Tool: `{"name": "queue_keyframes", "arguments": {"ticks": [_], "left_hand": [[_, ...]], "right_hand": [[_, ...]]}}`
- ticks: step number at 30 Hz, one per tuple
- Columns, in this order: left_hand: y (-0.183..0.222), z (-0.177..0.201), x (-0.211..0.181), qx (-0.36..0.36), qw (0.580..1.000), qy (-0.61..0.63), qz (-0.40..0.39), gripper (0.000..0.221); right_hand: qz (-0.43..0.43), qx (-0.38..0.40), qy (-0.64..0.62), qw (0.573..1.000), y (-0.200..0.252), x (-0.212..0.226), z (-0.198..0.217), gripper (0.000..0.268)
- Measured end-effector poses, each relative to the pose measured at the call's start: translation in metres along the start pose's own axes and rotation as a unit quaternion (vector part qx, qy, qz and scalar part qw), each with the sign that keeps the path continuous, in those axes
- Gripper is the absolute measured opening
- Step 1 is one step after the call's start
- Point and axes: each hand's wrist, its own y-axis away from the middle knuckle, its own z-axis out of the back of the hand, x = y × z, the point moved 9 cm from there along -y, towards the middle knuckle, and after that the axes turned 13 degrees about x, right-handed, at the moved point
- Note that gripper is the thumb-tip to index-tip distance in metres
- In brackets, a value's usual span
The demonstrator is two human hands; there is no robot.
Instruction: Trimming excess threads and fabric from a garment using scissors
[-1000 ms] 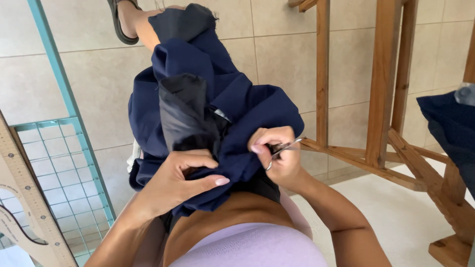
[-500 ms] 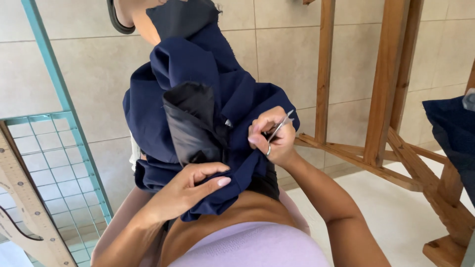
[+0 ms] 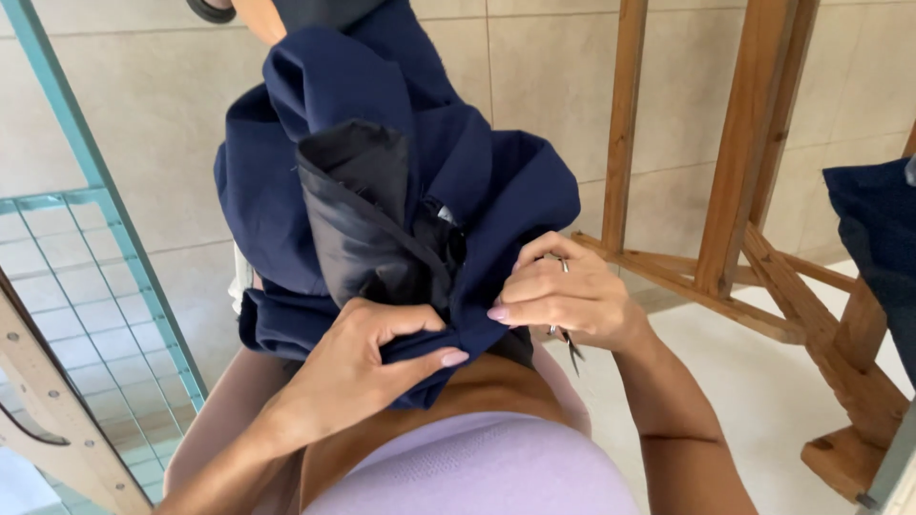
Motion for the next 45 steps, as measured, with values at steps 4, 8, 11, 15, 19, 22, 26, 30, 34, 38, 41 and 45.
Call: {"name": "queue_keyframes", "arguments": {"ticks": [4,8,11,15,19,22,26,30,34,38,41,45], "left_hand": [[0.002,-0.003,-0.016,-0.01,0.998,-0.038,-0.054,0.035],[0.007,-0.004,-0.035,-0.067,0.968,-0.116,-0.212,0.021],[0.01,-0.003,-0.034,-0.111,0.95,-0.168,-0.239,0.012],[0.003,-0.005,-0.051,-0.049,0.936,-0.185,-0.295,0.032],[-0.004,-0.007,-0.039,-0.026,0.953,-0.109,-0.282,0.025],[-0.002,-0.004,-0.029,-0.092,0.951,-0.142,-0.258,0.022],[0.001,-0.001,-0.023,-0.128,0.955,-0.135,-0.229,0.024],[0.004,-0.002,-0.02,-0.134,0.955,-0.136,-0.229,0.034],[0.005,-0.005,-0.022,-0.128,0.955,-0.139,-0.227,0.028],[0.006,-0.01,-0.023,-0.116,0.952,-0.164,-0.23,0.021],[0.007,-0.011,-0.023,-0.11,0.95,-0.178,-0.23,0.02],[0.009,-0.013,-0.021,-0.101,0.952,-0.183,-0.226,0.018]], "right_hand": [[0.016,-0.004,-0.069,0.997,0.004,-0.018,-0.009,0.03],[-0.06,-0.056,-0.241,0.967,0.019,-0.063,-0.038,0.015],[-0.138,-0.057,-0.376,0.915,0.034,-0.089,-0.073,0.022],[-0.238,-0.008,-0.376,0.896,0.053,-0.111,-0.101,0.064],[-0.226,-0.02,-0.525,0.82,0.031,-0.088,-0.088,0.041],[-0.342,0.02,-0.352,0.871,0.023,-0.071,-0.045,0.028],[-0.482,0.121,-0.044,0.867,0.038,-0.041,0.004,0.061],[-0.449,0.219,0.065,0.864,0.055,-0.004,0.01,0.067],[-0.266,0.15,0.104,0.947,0.025,0.039,0.01,0.079],[-0.283,0.251,0.005,0.925,0.042,0.026,-0.039,0.076],[-0.326,0.29,-0.112,0.893,0.056,0.004,-0.063,0.064],[-0.36,0.205,-0.54,0.733,0.041,0.004,-0.062,0.049]]}}
